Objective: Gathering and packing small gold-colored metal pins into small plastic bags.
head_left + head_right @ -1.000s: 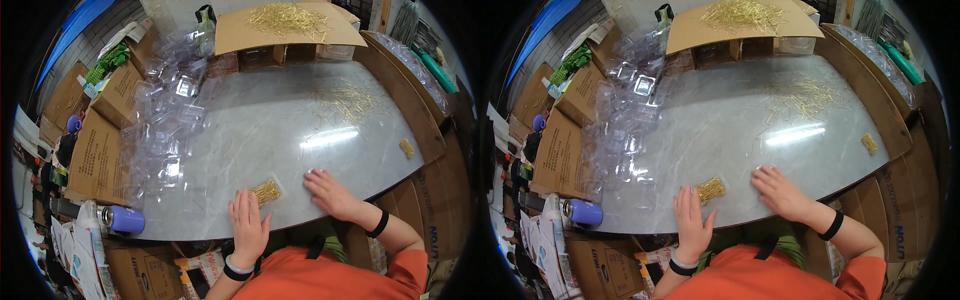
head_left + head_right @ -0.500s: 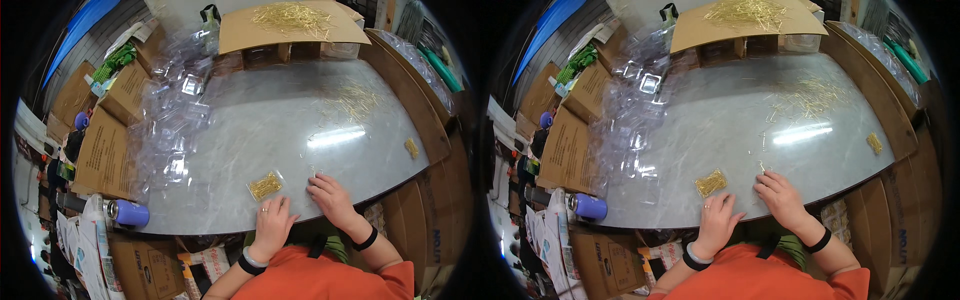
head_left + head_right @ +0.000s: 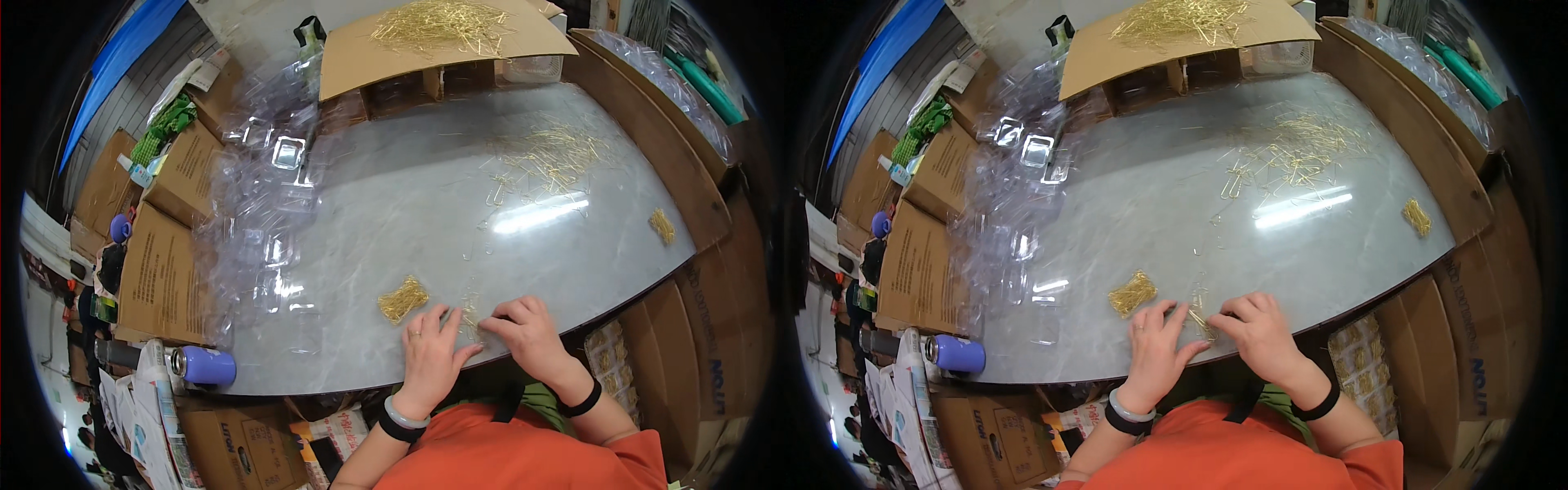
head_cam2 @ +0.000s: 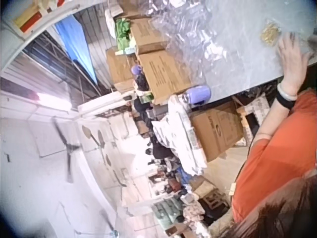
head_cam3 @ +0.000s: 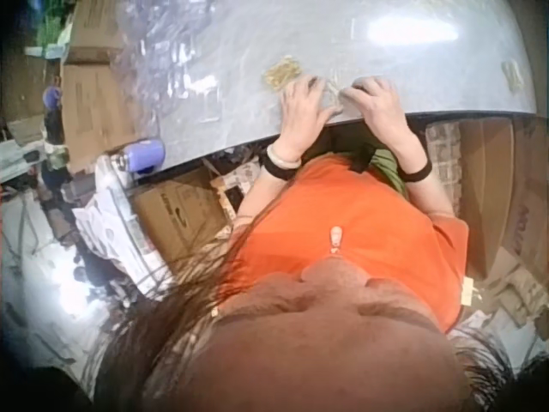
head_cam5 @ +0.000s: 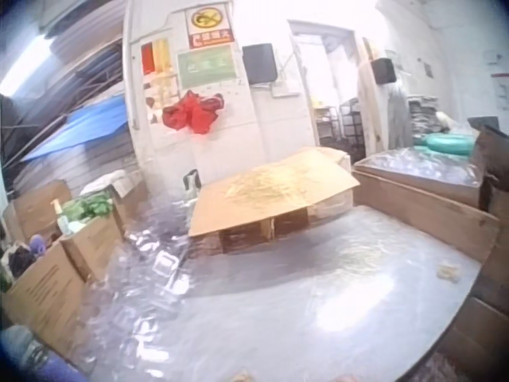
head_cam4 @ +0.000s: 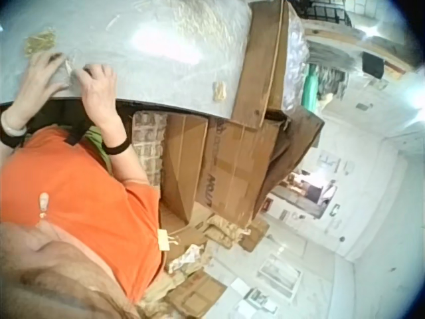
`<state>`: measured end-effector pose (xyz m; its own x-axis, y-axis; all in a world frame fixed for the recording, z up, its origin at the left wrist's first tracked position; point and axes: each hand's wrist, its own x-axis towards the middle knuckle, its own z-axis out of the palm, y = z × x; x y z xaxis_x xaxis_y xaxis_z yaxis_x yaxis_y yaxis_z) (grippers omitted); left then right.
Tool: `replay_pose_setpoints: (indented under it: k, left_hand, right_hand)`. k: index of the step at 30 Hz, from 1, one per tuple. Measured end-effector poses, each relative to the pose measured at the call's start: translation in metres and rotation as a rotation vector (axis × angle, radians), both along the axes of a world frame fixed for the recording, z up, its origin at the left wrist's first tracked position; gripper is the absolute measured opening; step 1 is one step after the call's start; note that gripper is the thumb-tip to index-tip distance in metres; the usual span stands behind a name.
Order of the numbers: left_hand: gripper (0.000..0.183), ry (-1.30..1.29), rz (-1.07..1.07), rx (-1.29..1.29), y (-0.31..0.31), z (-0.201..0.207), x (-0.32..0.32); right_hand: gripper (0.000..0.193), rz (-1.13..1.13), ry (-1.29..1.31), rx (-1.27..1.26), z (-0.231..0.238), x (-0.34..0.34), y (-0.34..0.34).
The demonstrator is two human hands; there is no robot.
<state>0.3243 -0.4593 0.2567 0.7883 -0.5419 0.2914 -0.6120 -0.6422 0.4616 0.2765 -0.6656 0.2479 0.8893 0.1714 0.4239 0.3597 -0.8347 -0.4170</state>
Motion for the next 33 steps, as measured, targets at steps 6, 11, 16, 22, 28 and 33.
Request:
replay_pose_setpoints:
  k: [6, 11, 16, 22, 28, 33]
  left_hand:
    - [0.068, -0.027, 0.047, 0.056, -0.001, -0.002, -0.001]
    - [0.077, -0.002, -0.059, 0.026, 0.016, -0.007, 0.007]
    - [0.080, 0.126, -0.146, 0.009, 0.029, 0.000, 0.013]
    - [0.069, 0.070, -0.119, -0.005, 0.028, -0.005, 0.010]
    - [0.050, 0.025, -0.109, -0.165, 0.012, -0.012, -0.003]
    - [0.048, 0.019, -0.088, -0.248, 0.011, -0.021, -0.005]
  right_hand:
    - [0.039, -0.116, -0.031, 0.084, 0.007, -0.008, 0.016]
    - [0.050, -0.171, -0.023, -0.001, 0.016, -0.010, 0.029]
    - [0.037, -0.174, -0.002, -0.020, 0.006, 0.002, 0.042]
    - [0.030, 0.066, -0.038, -0.001, 0.000, 0.012, 0.036]
    - [0.029, 0.071, -0.035, 0.274, -0.005, 0.015, 0.039]
    - [0.046, -0.025, 0.028, 0.468, 0.002, 0.003, 0.055]
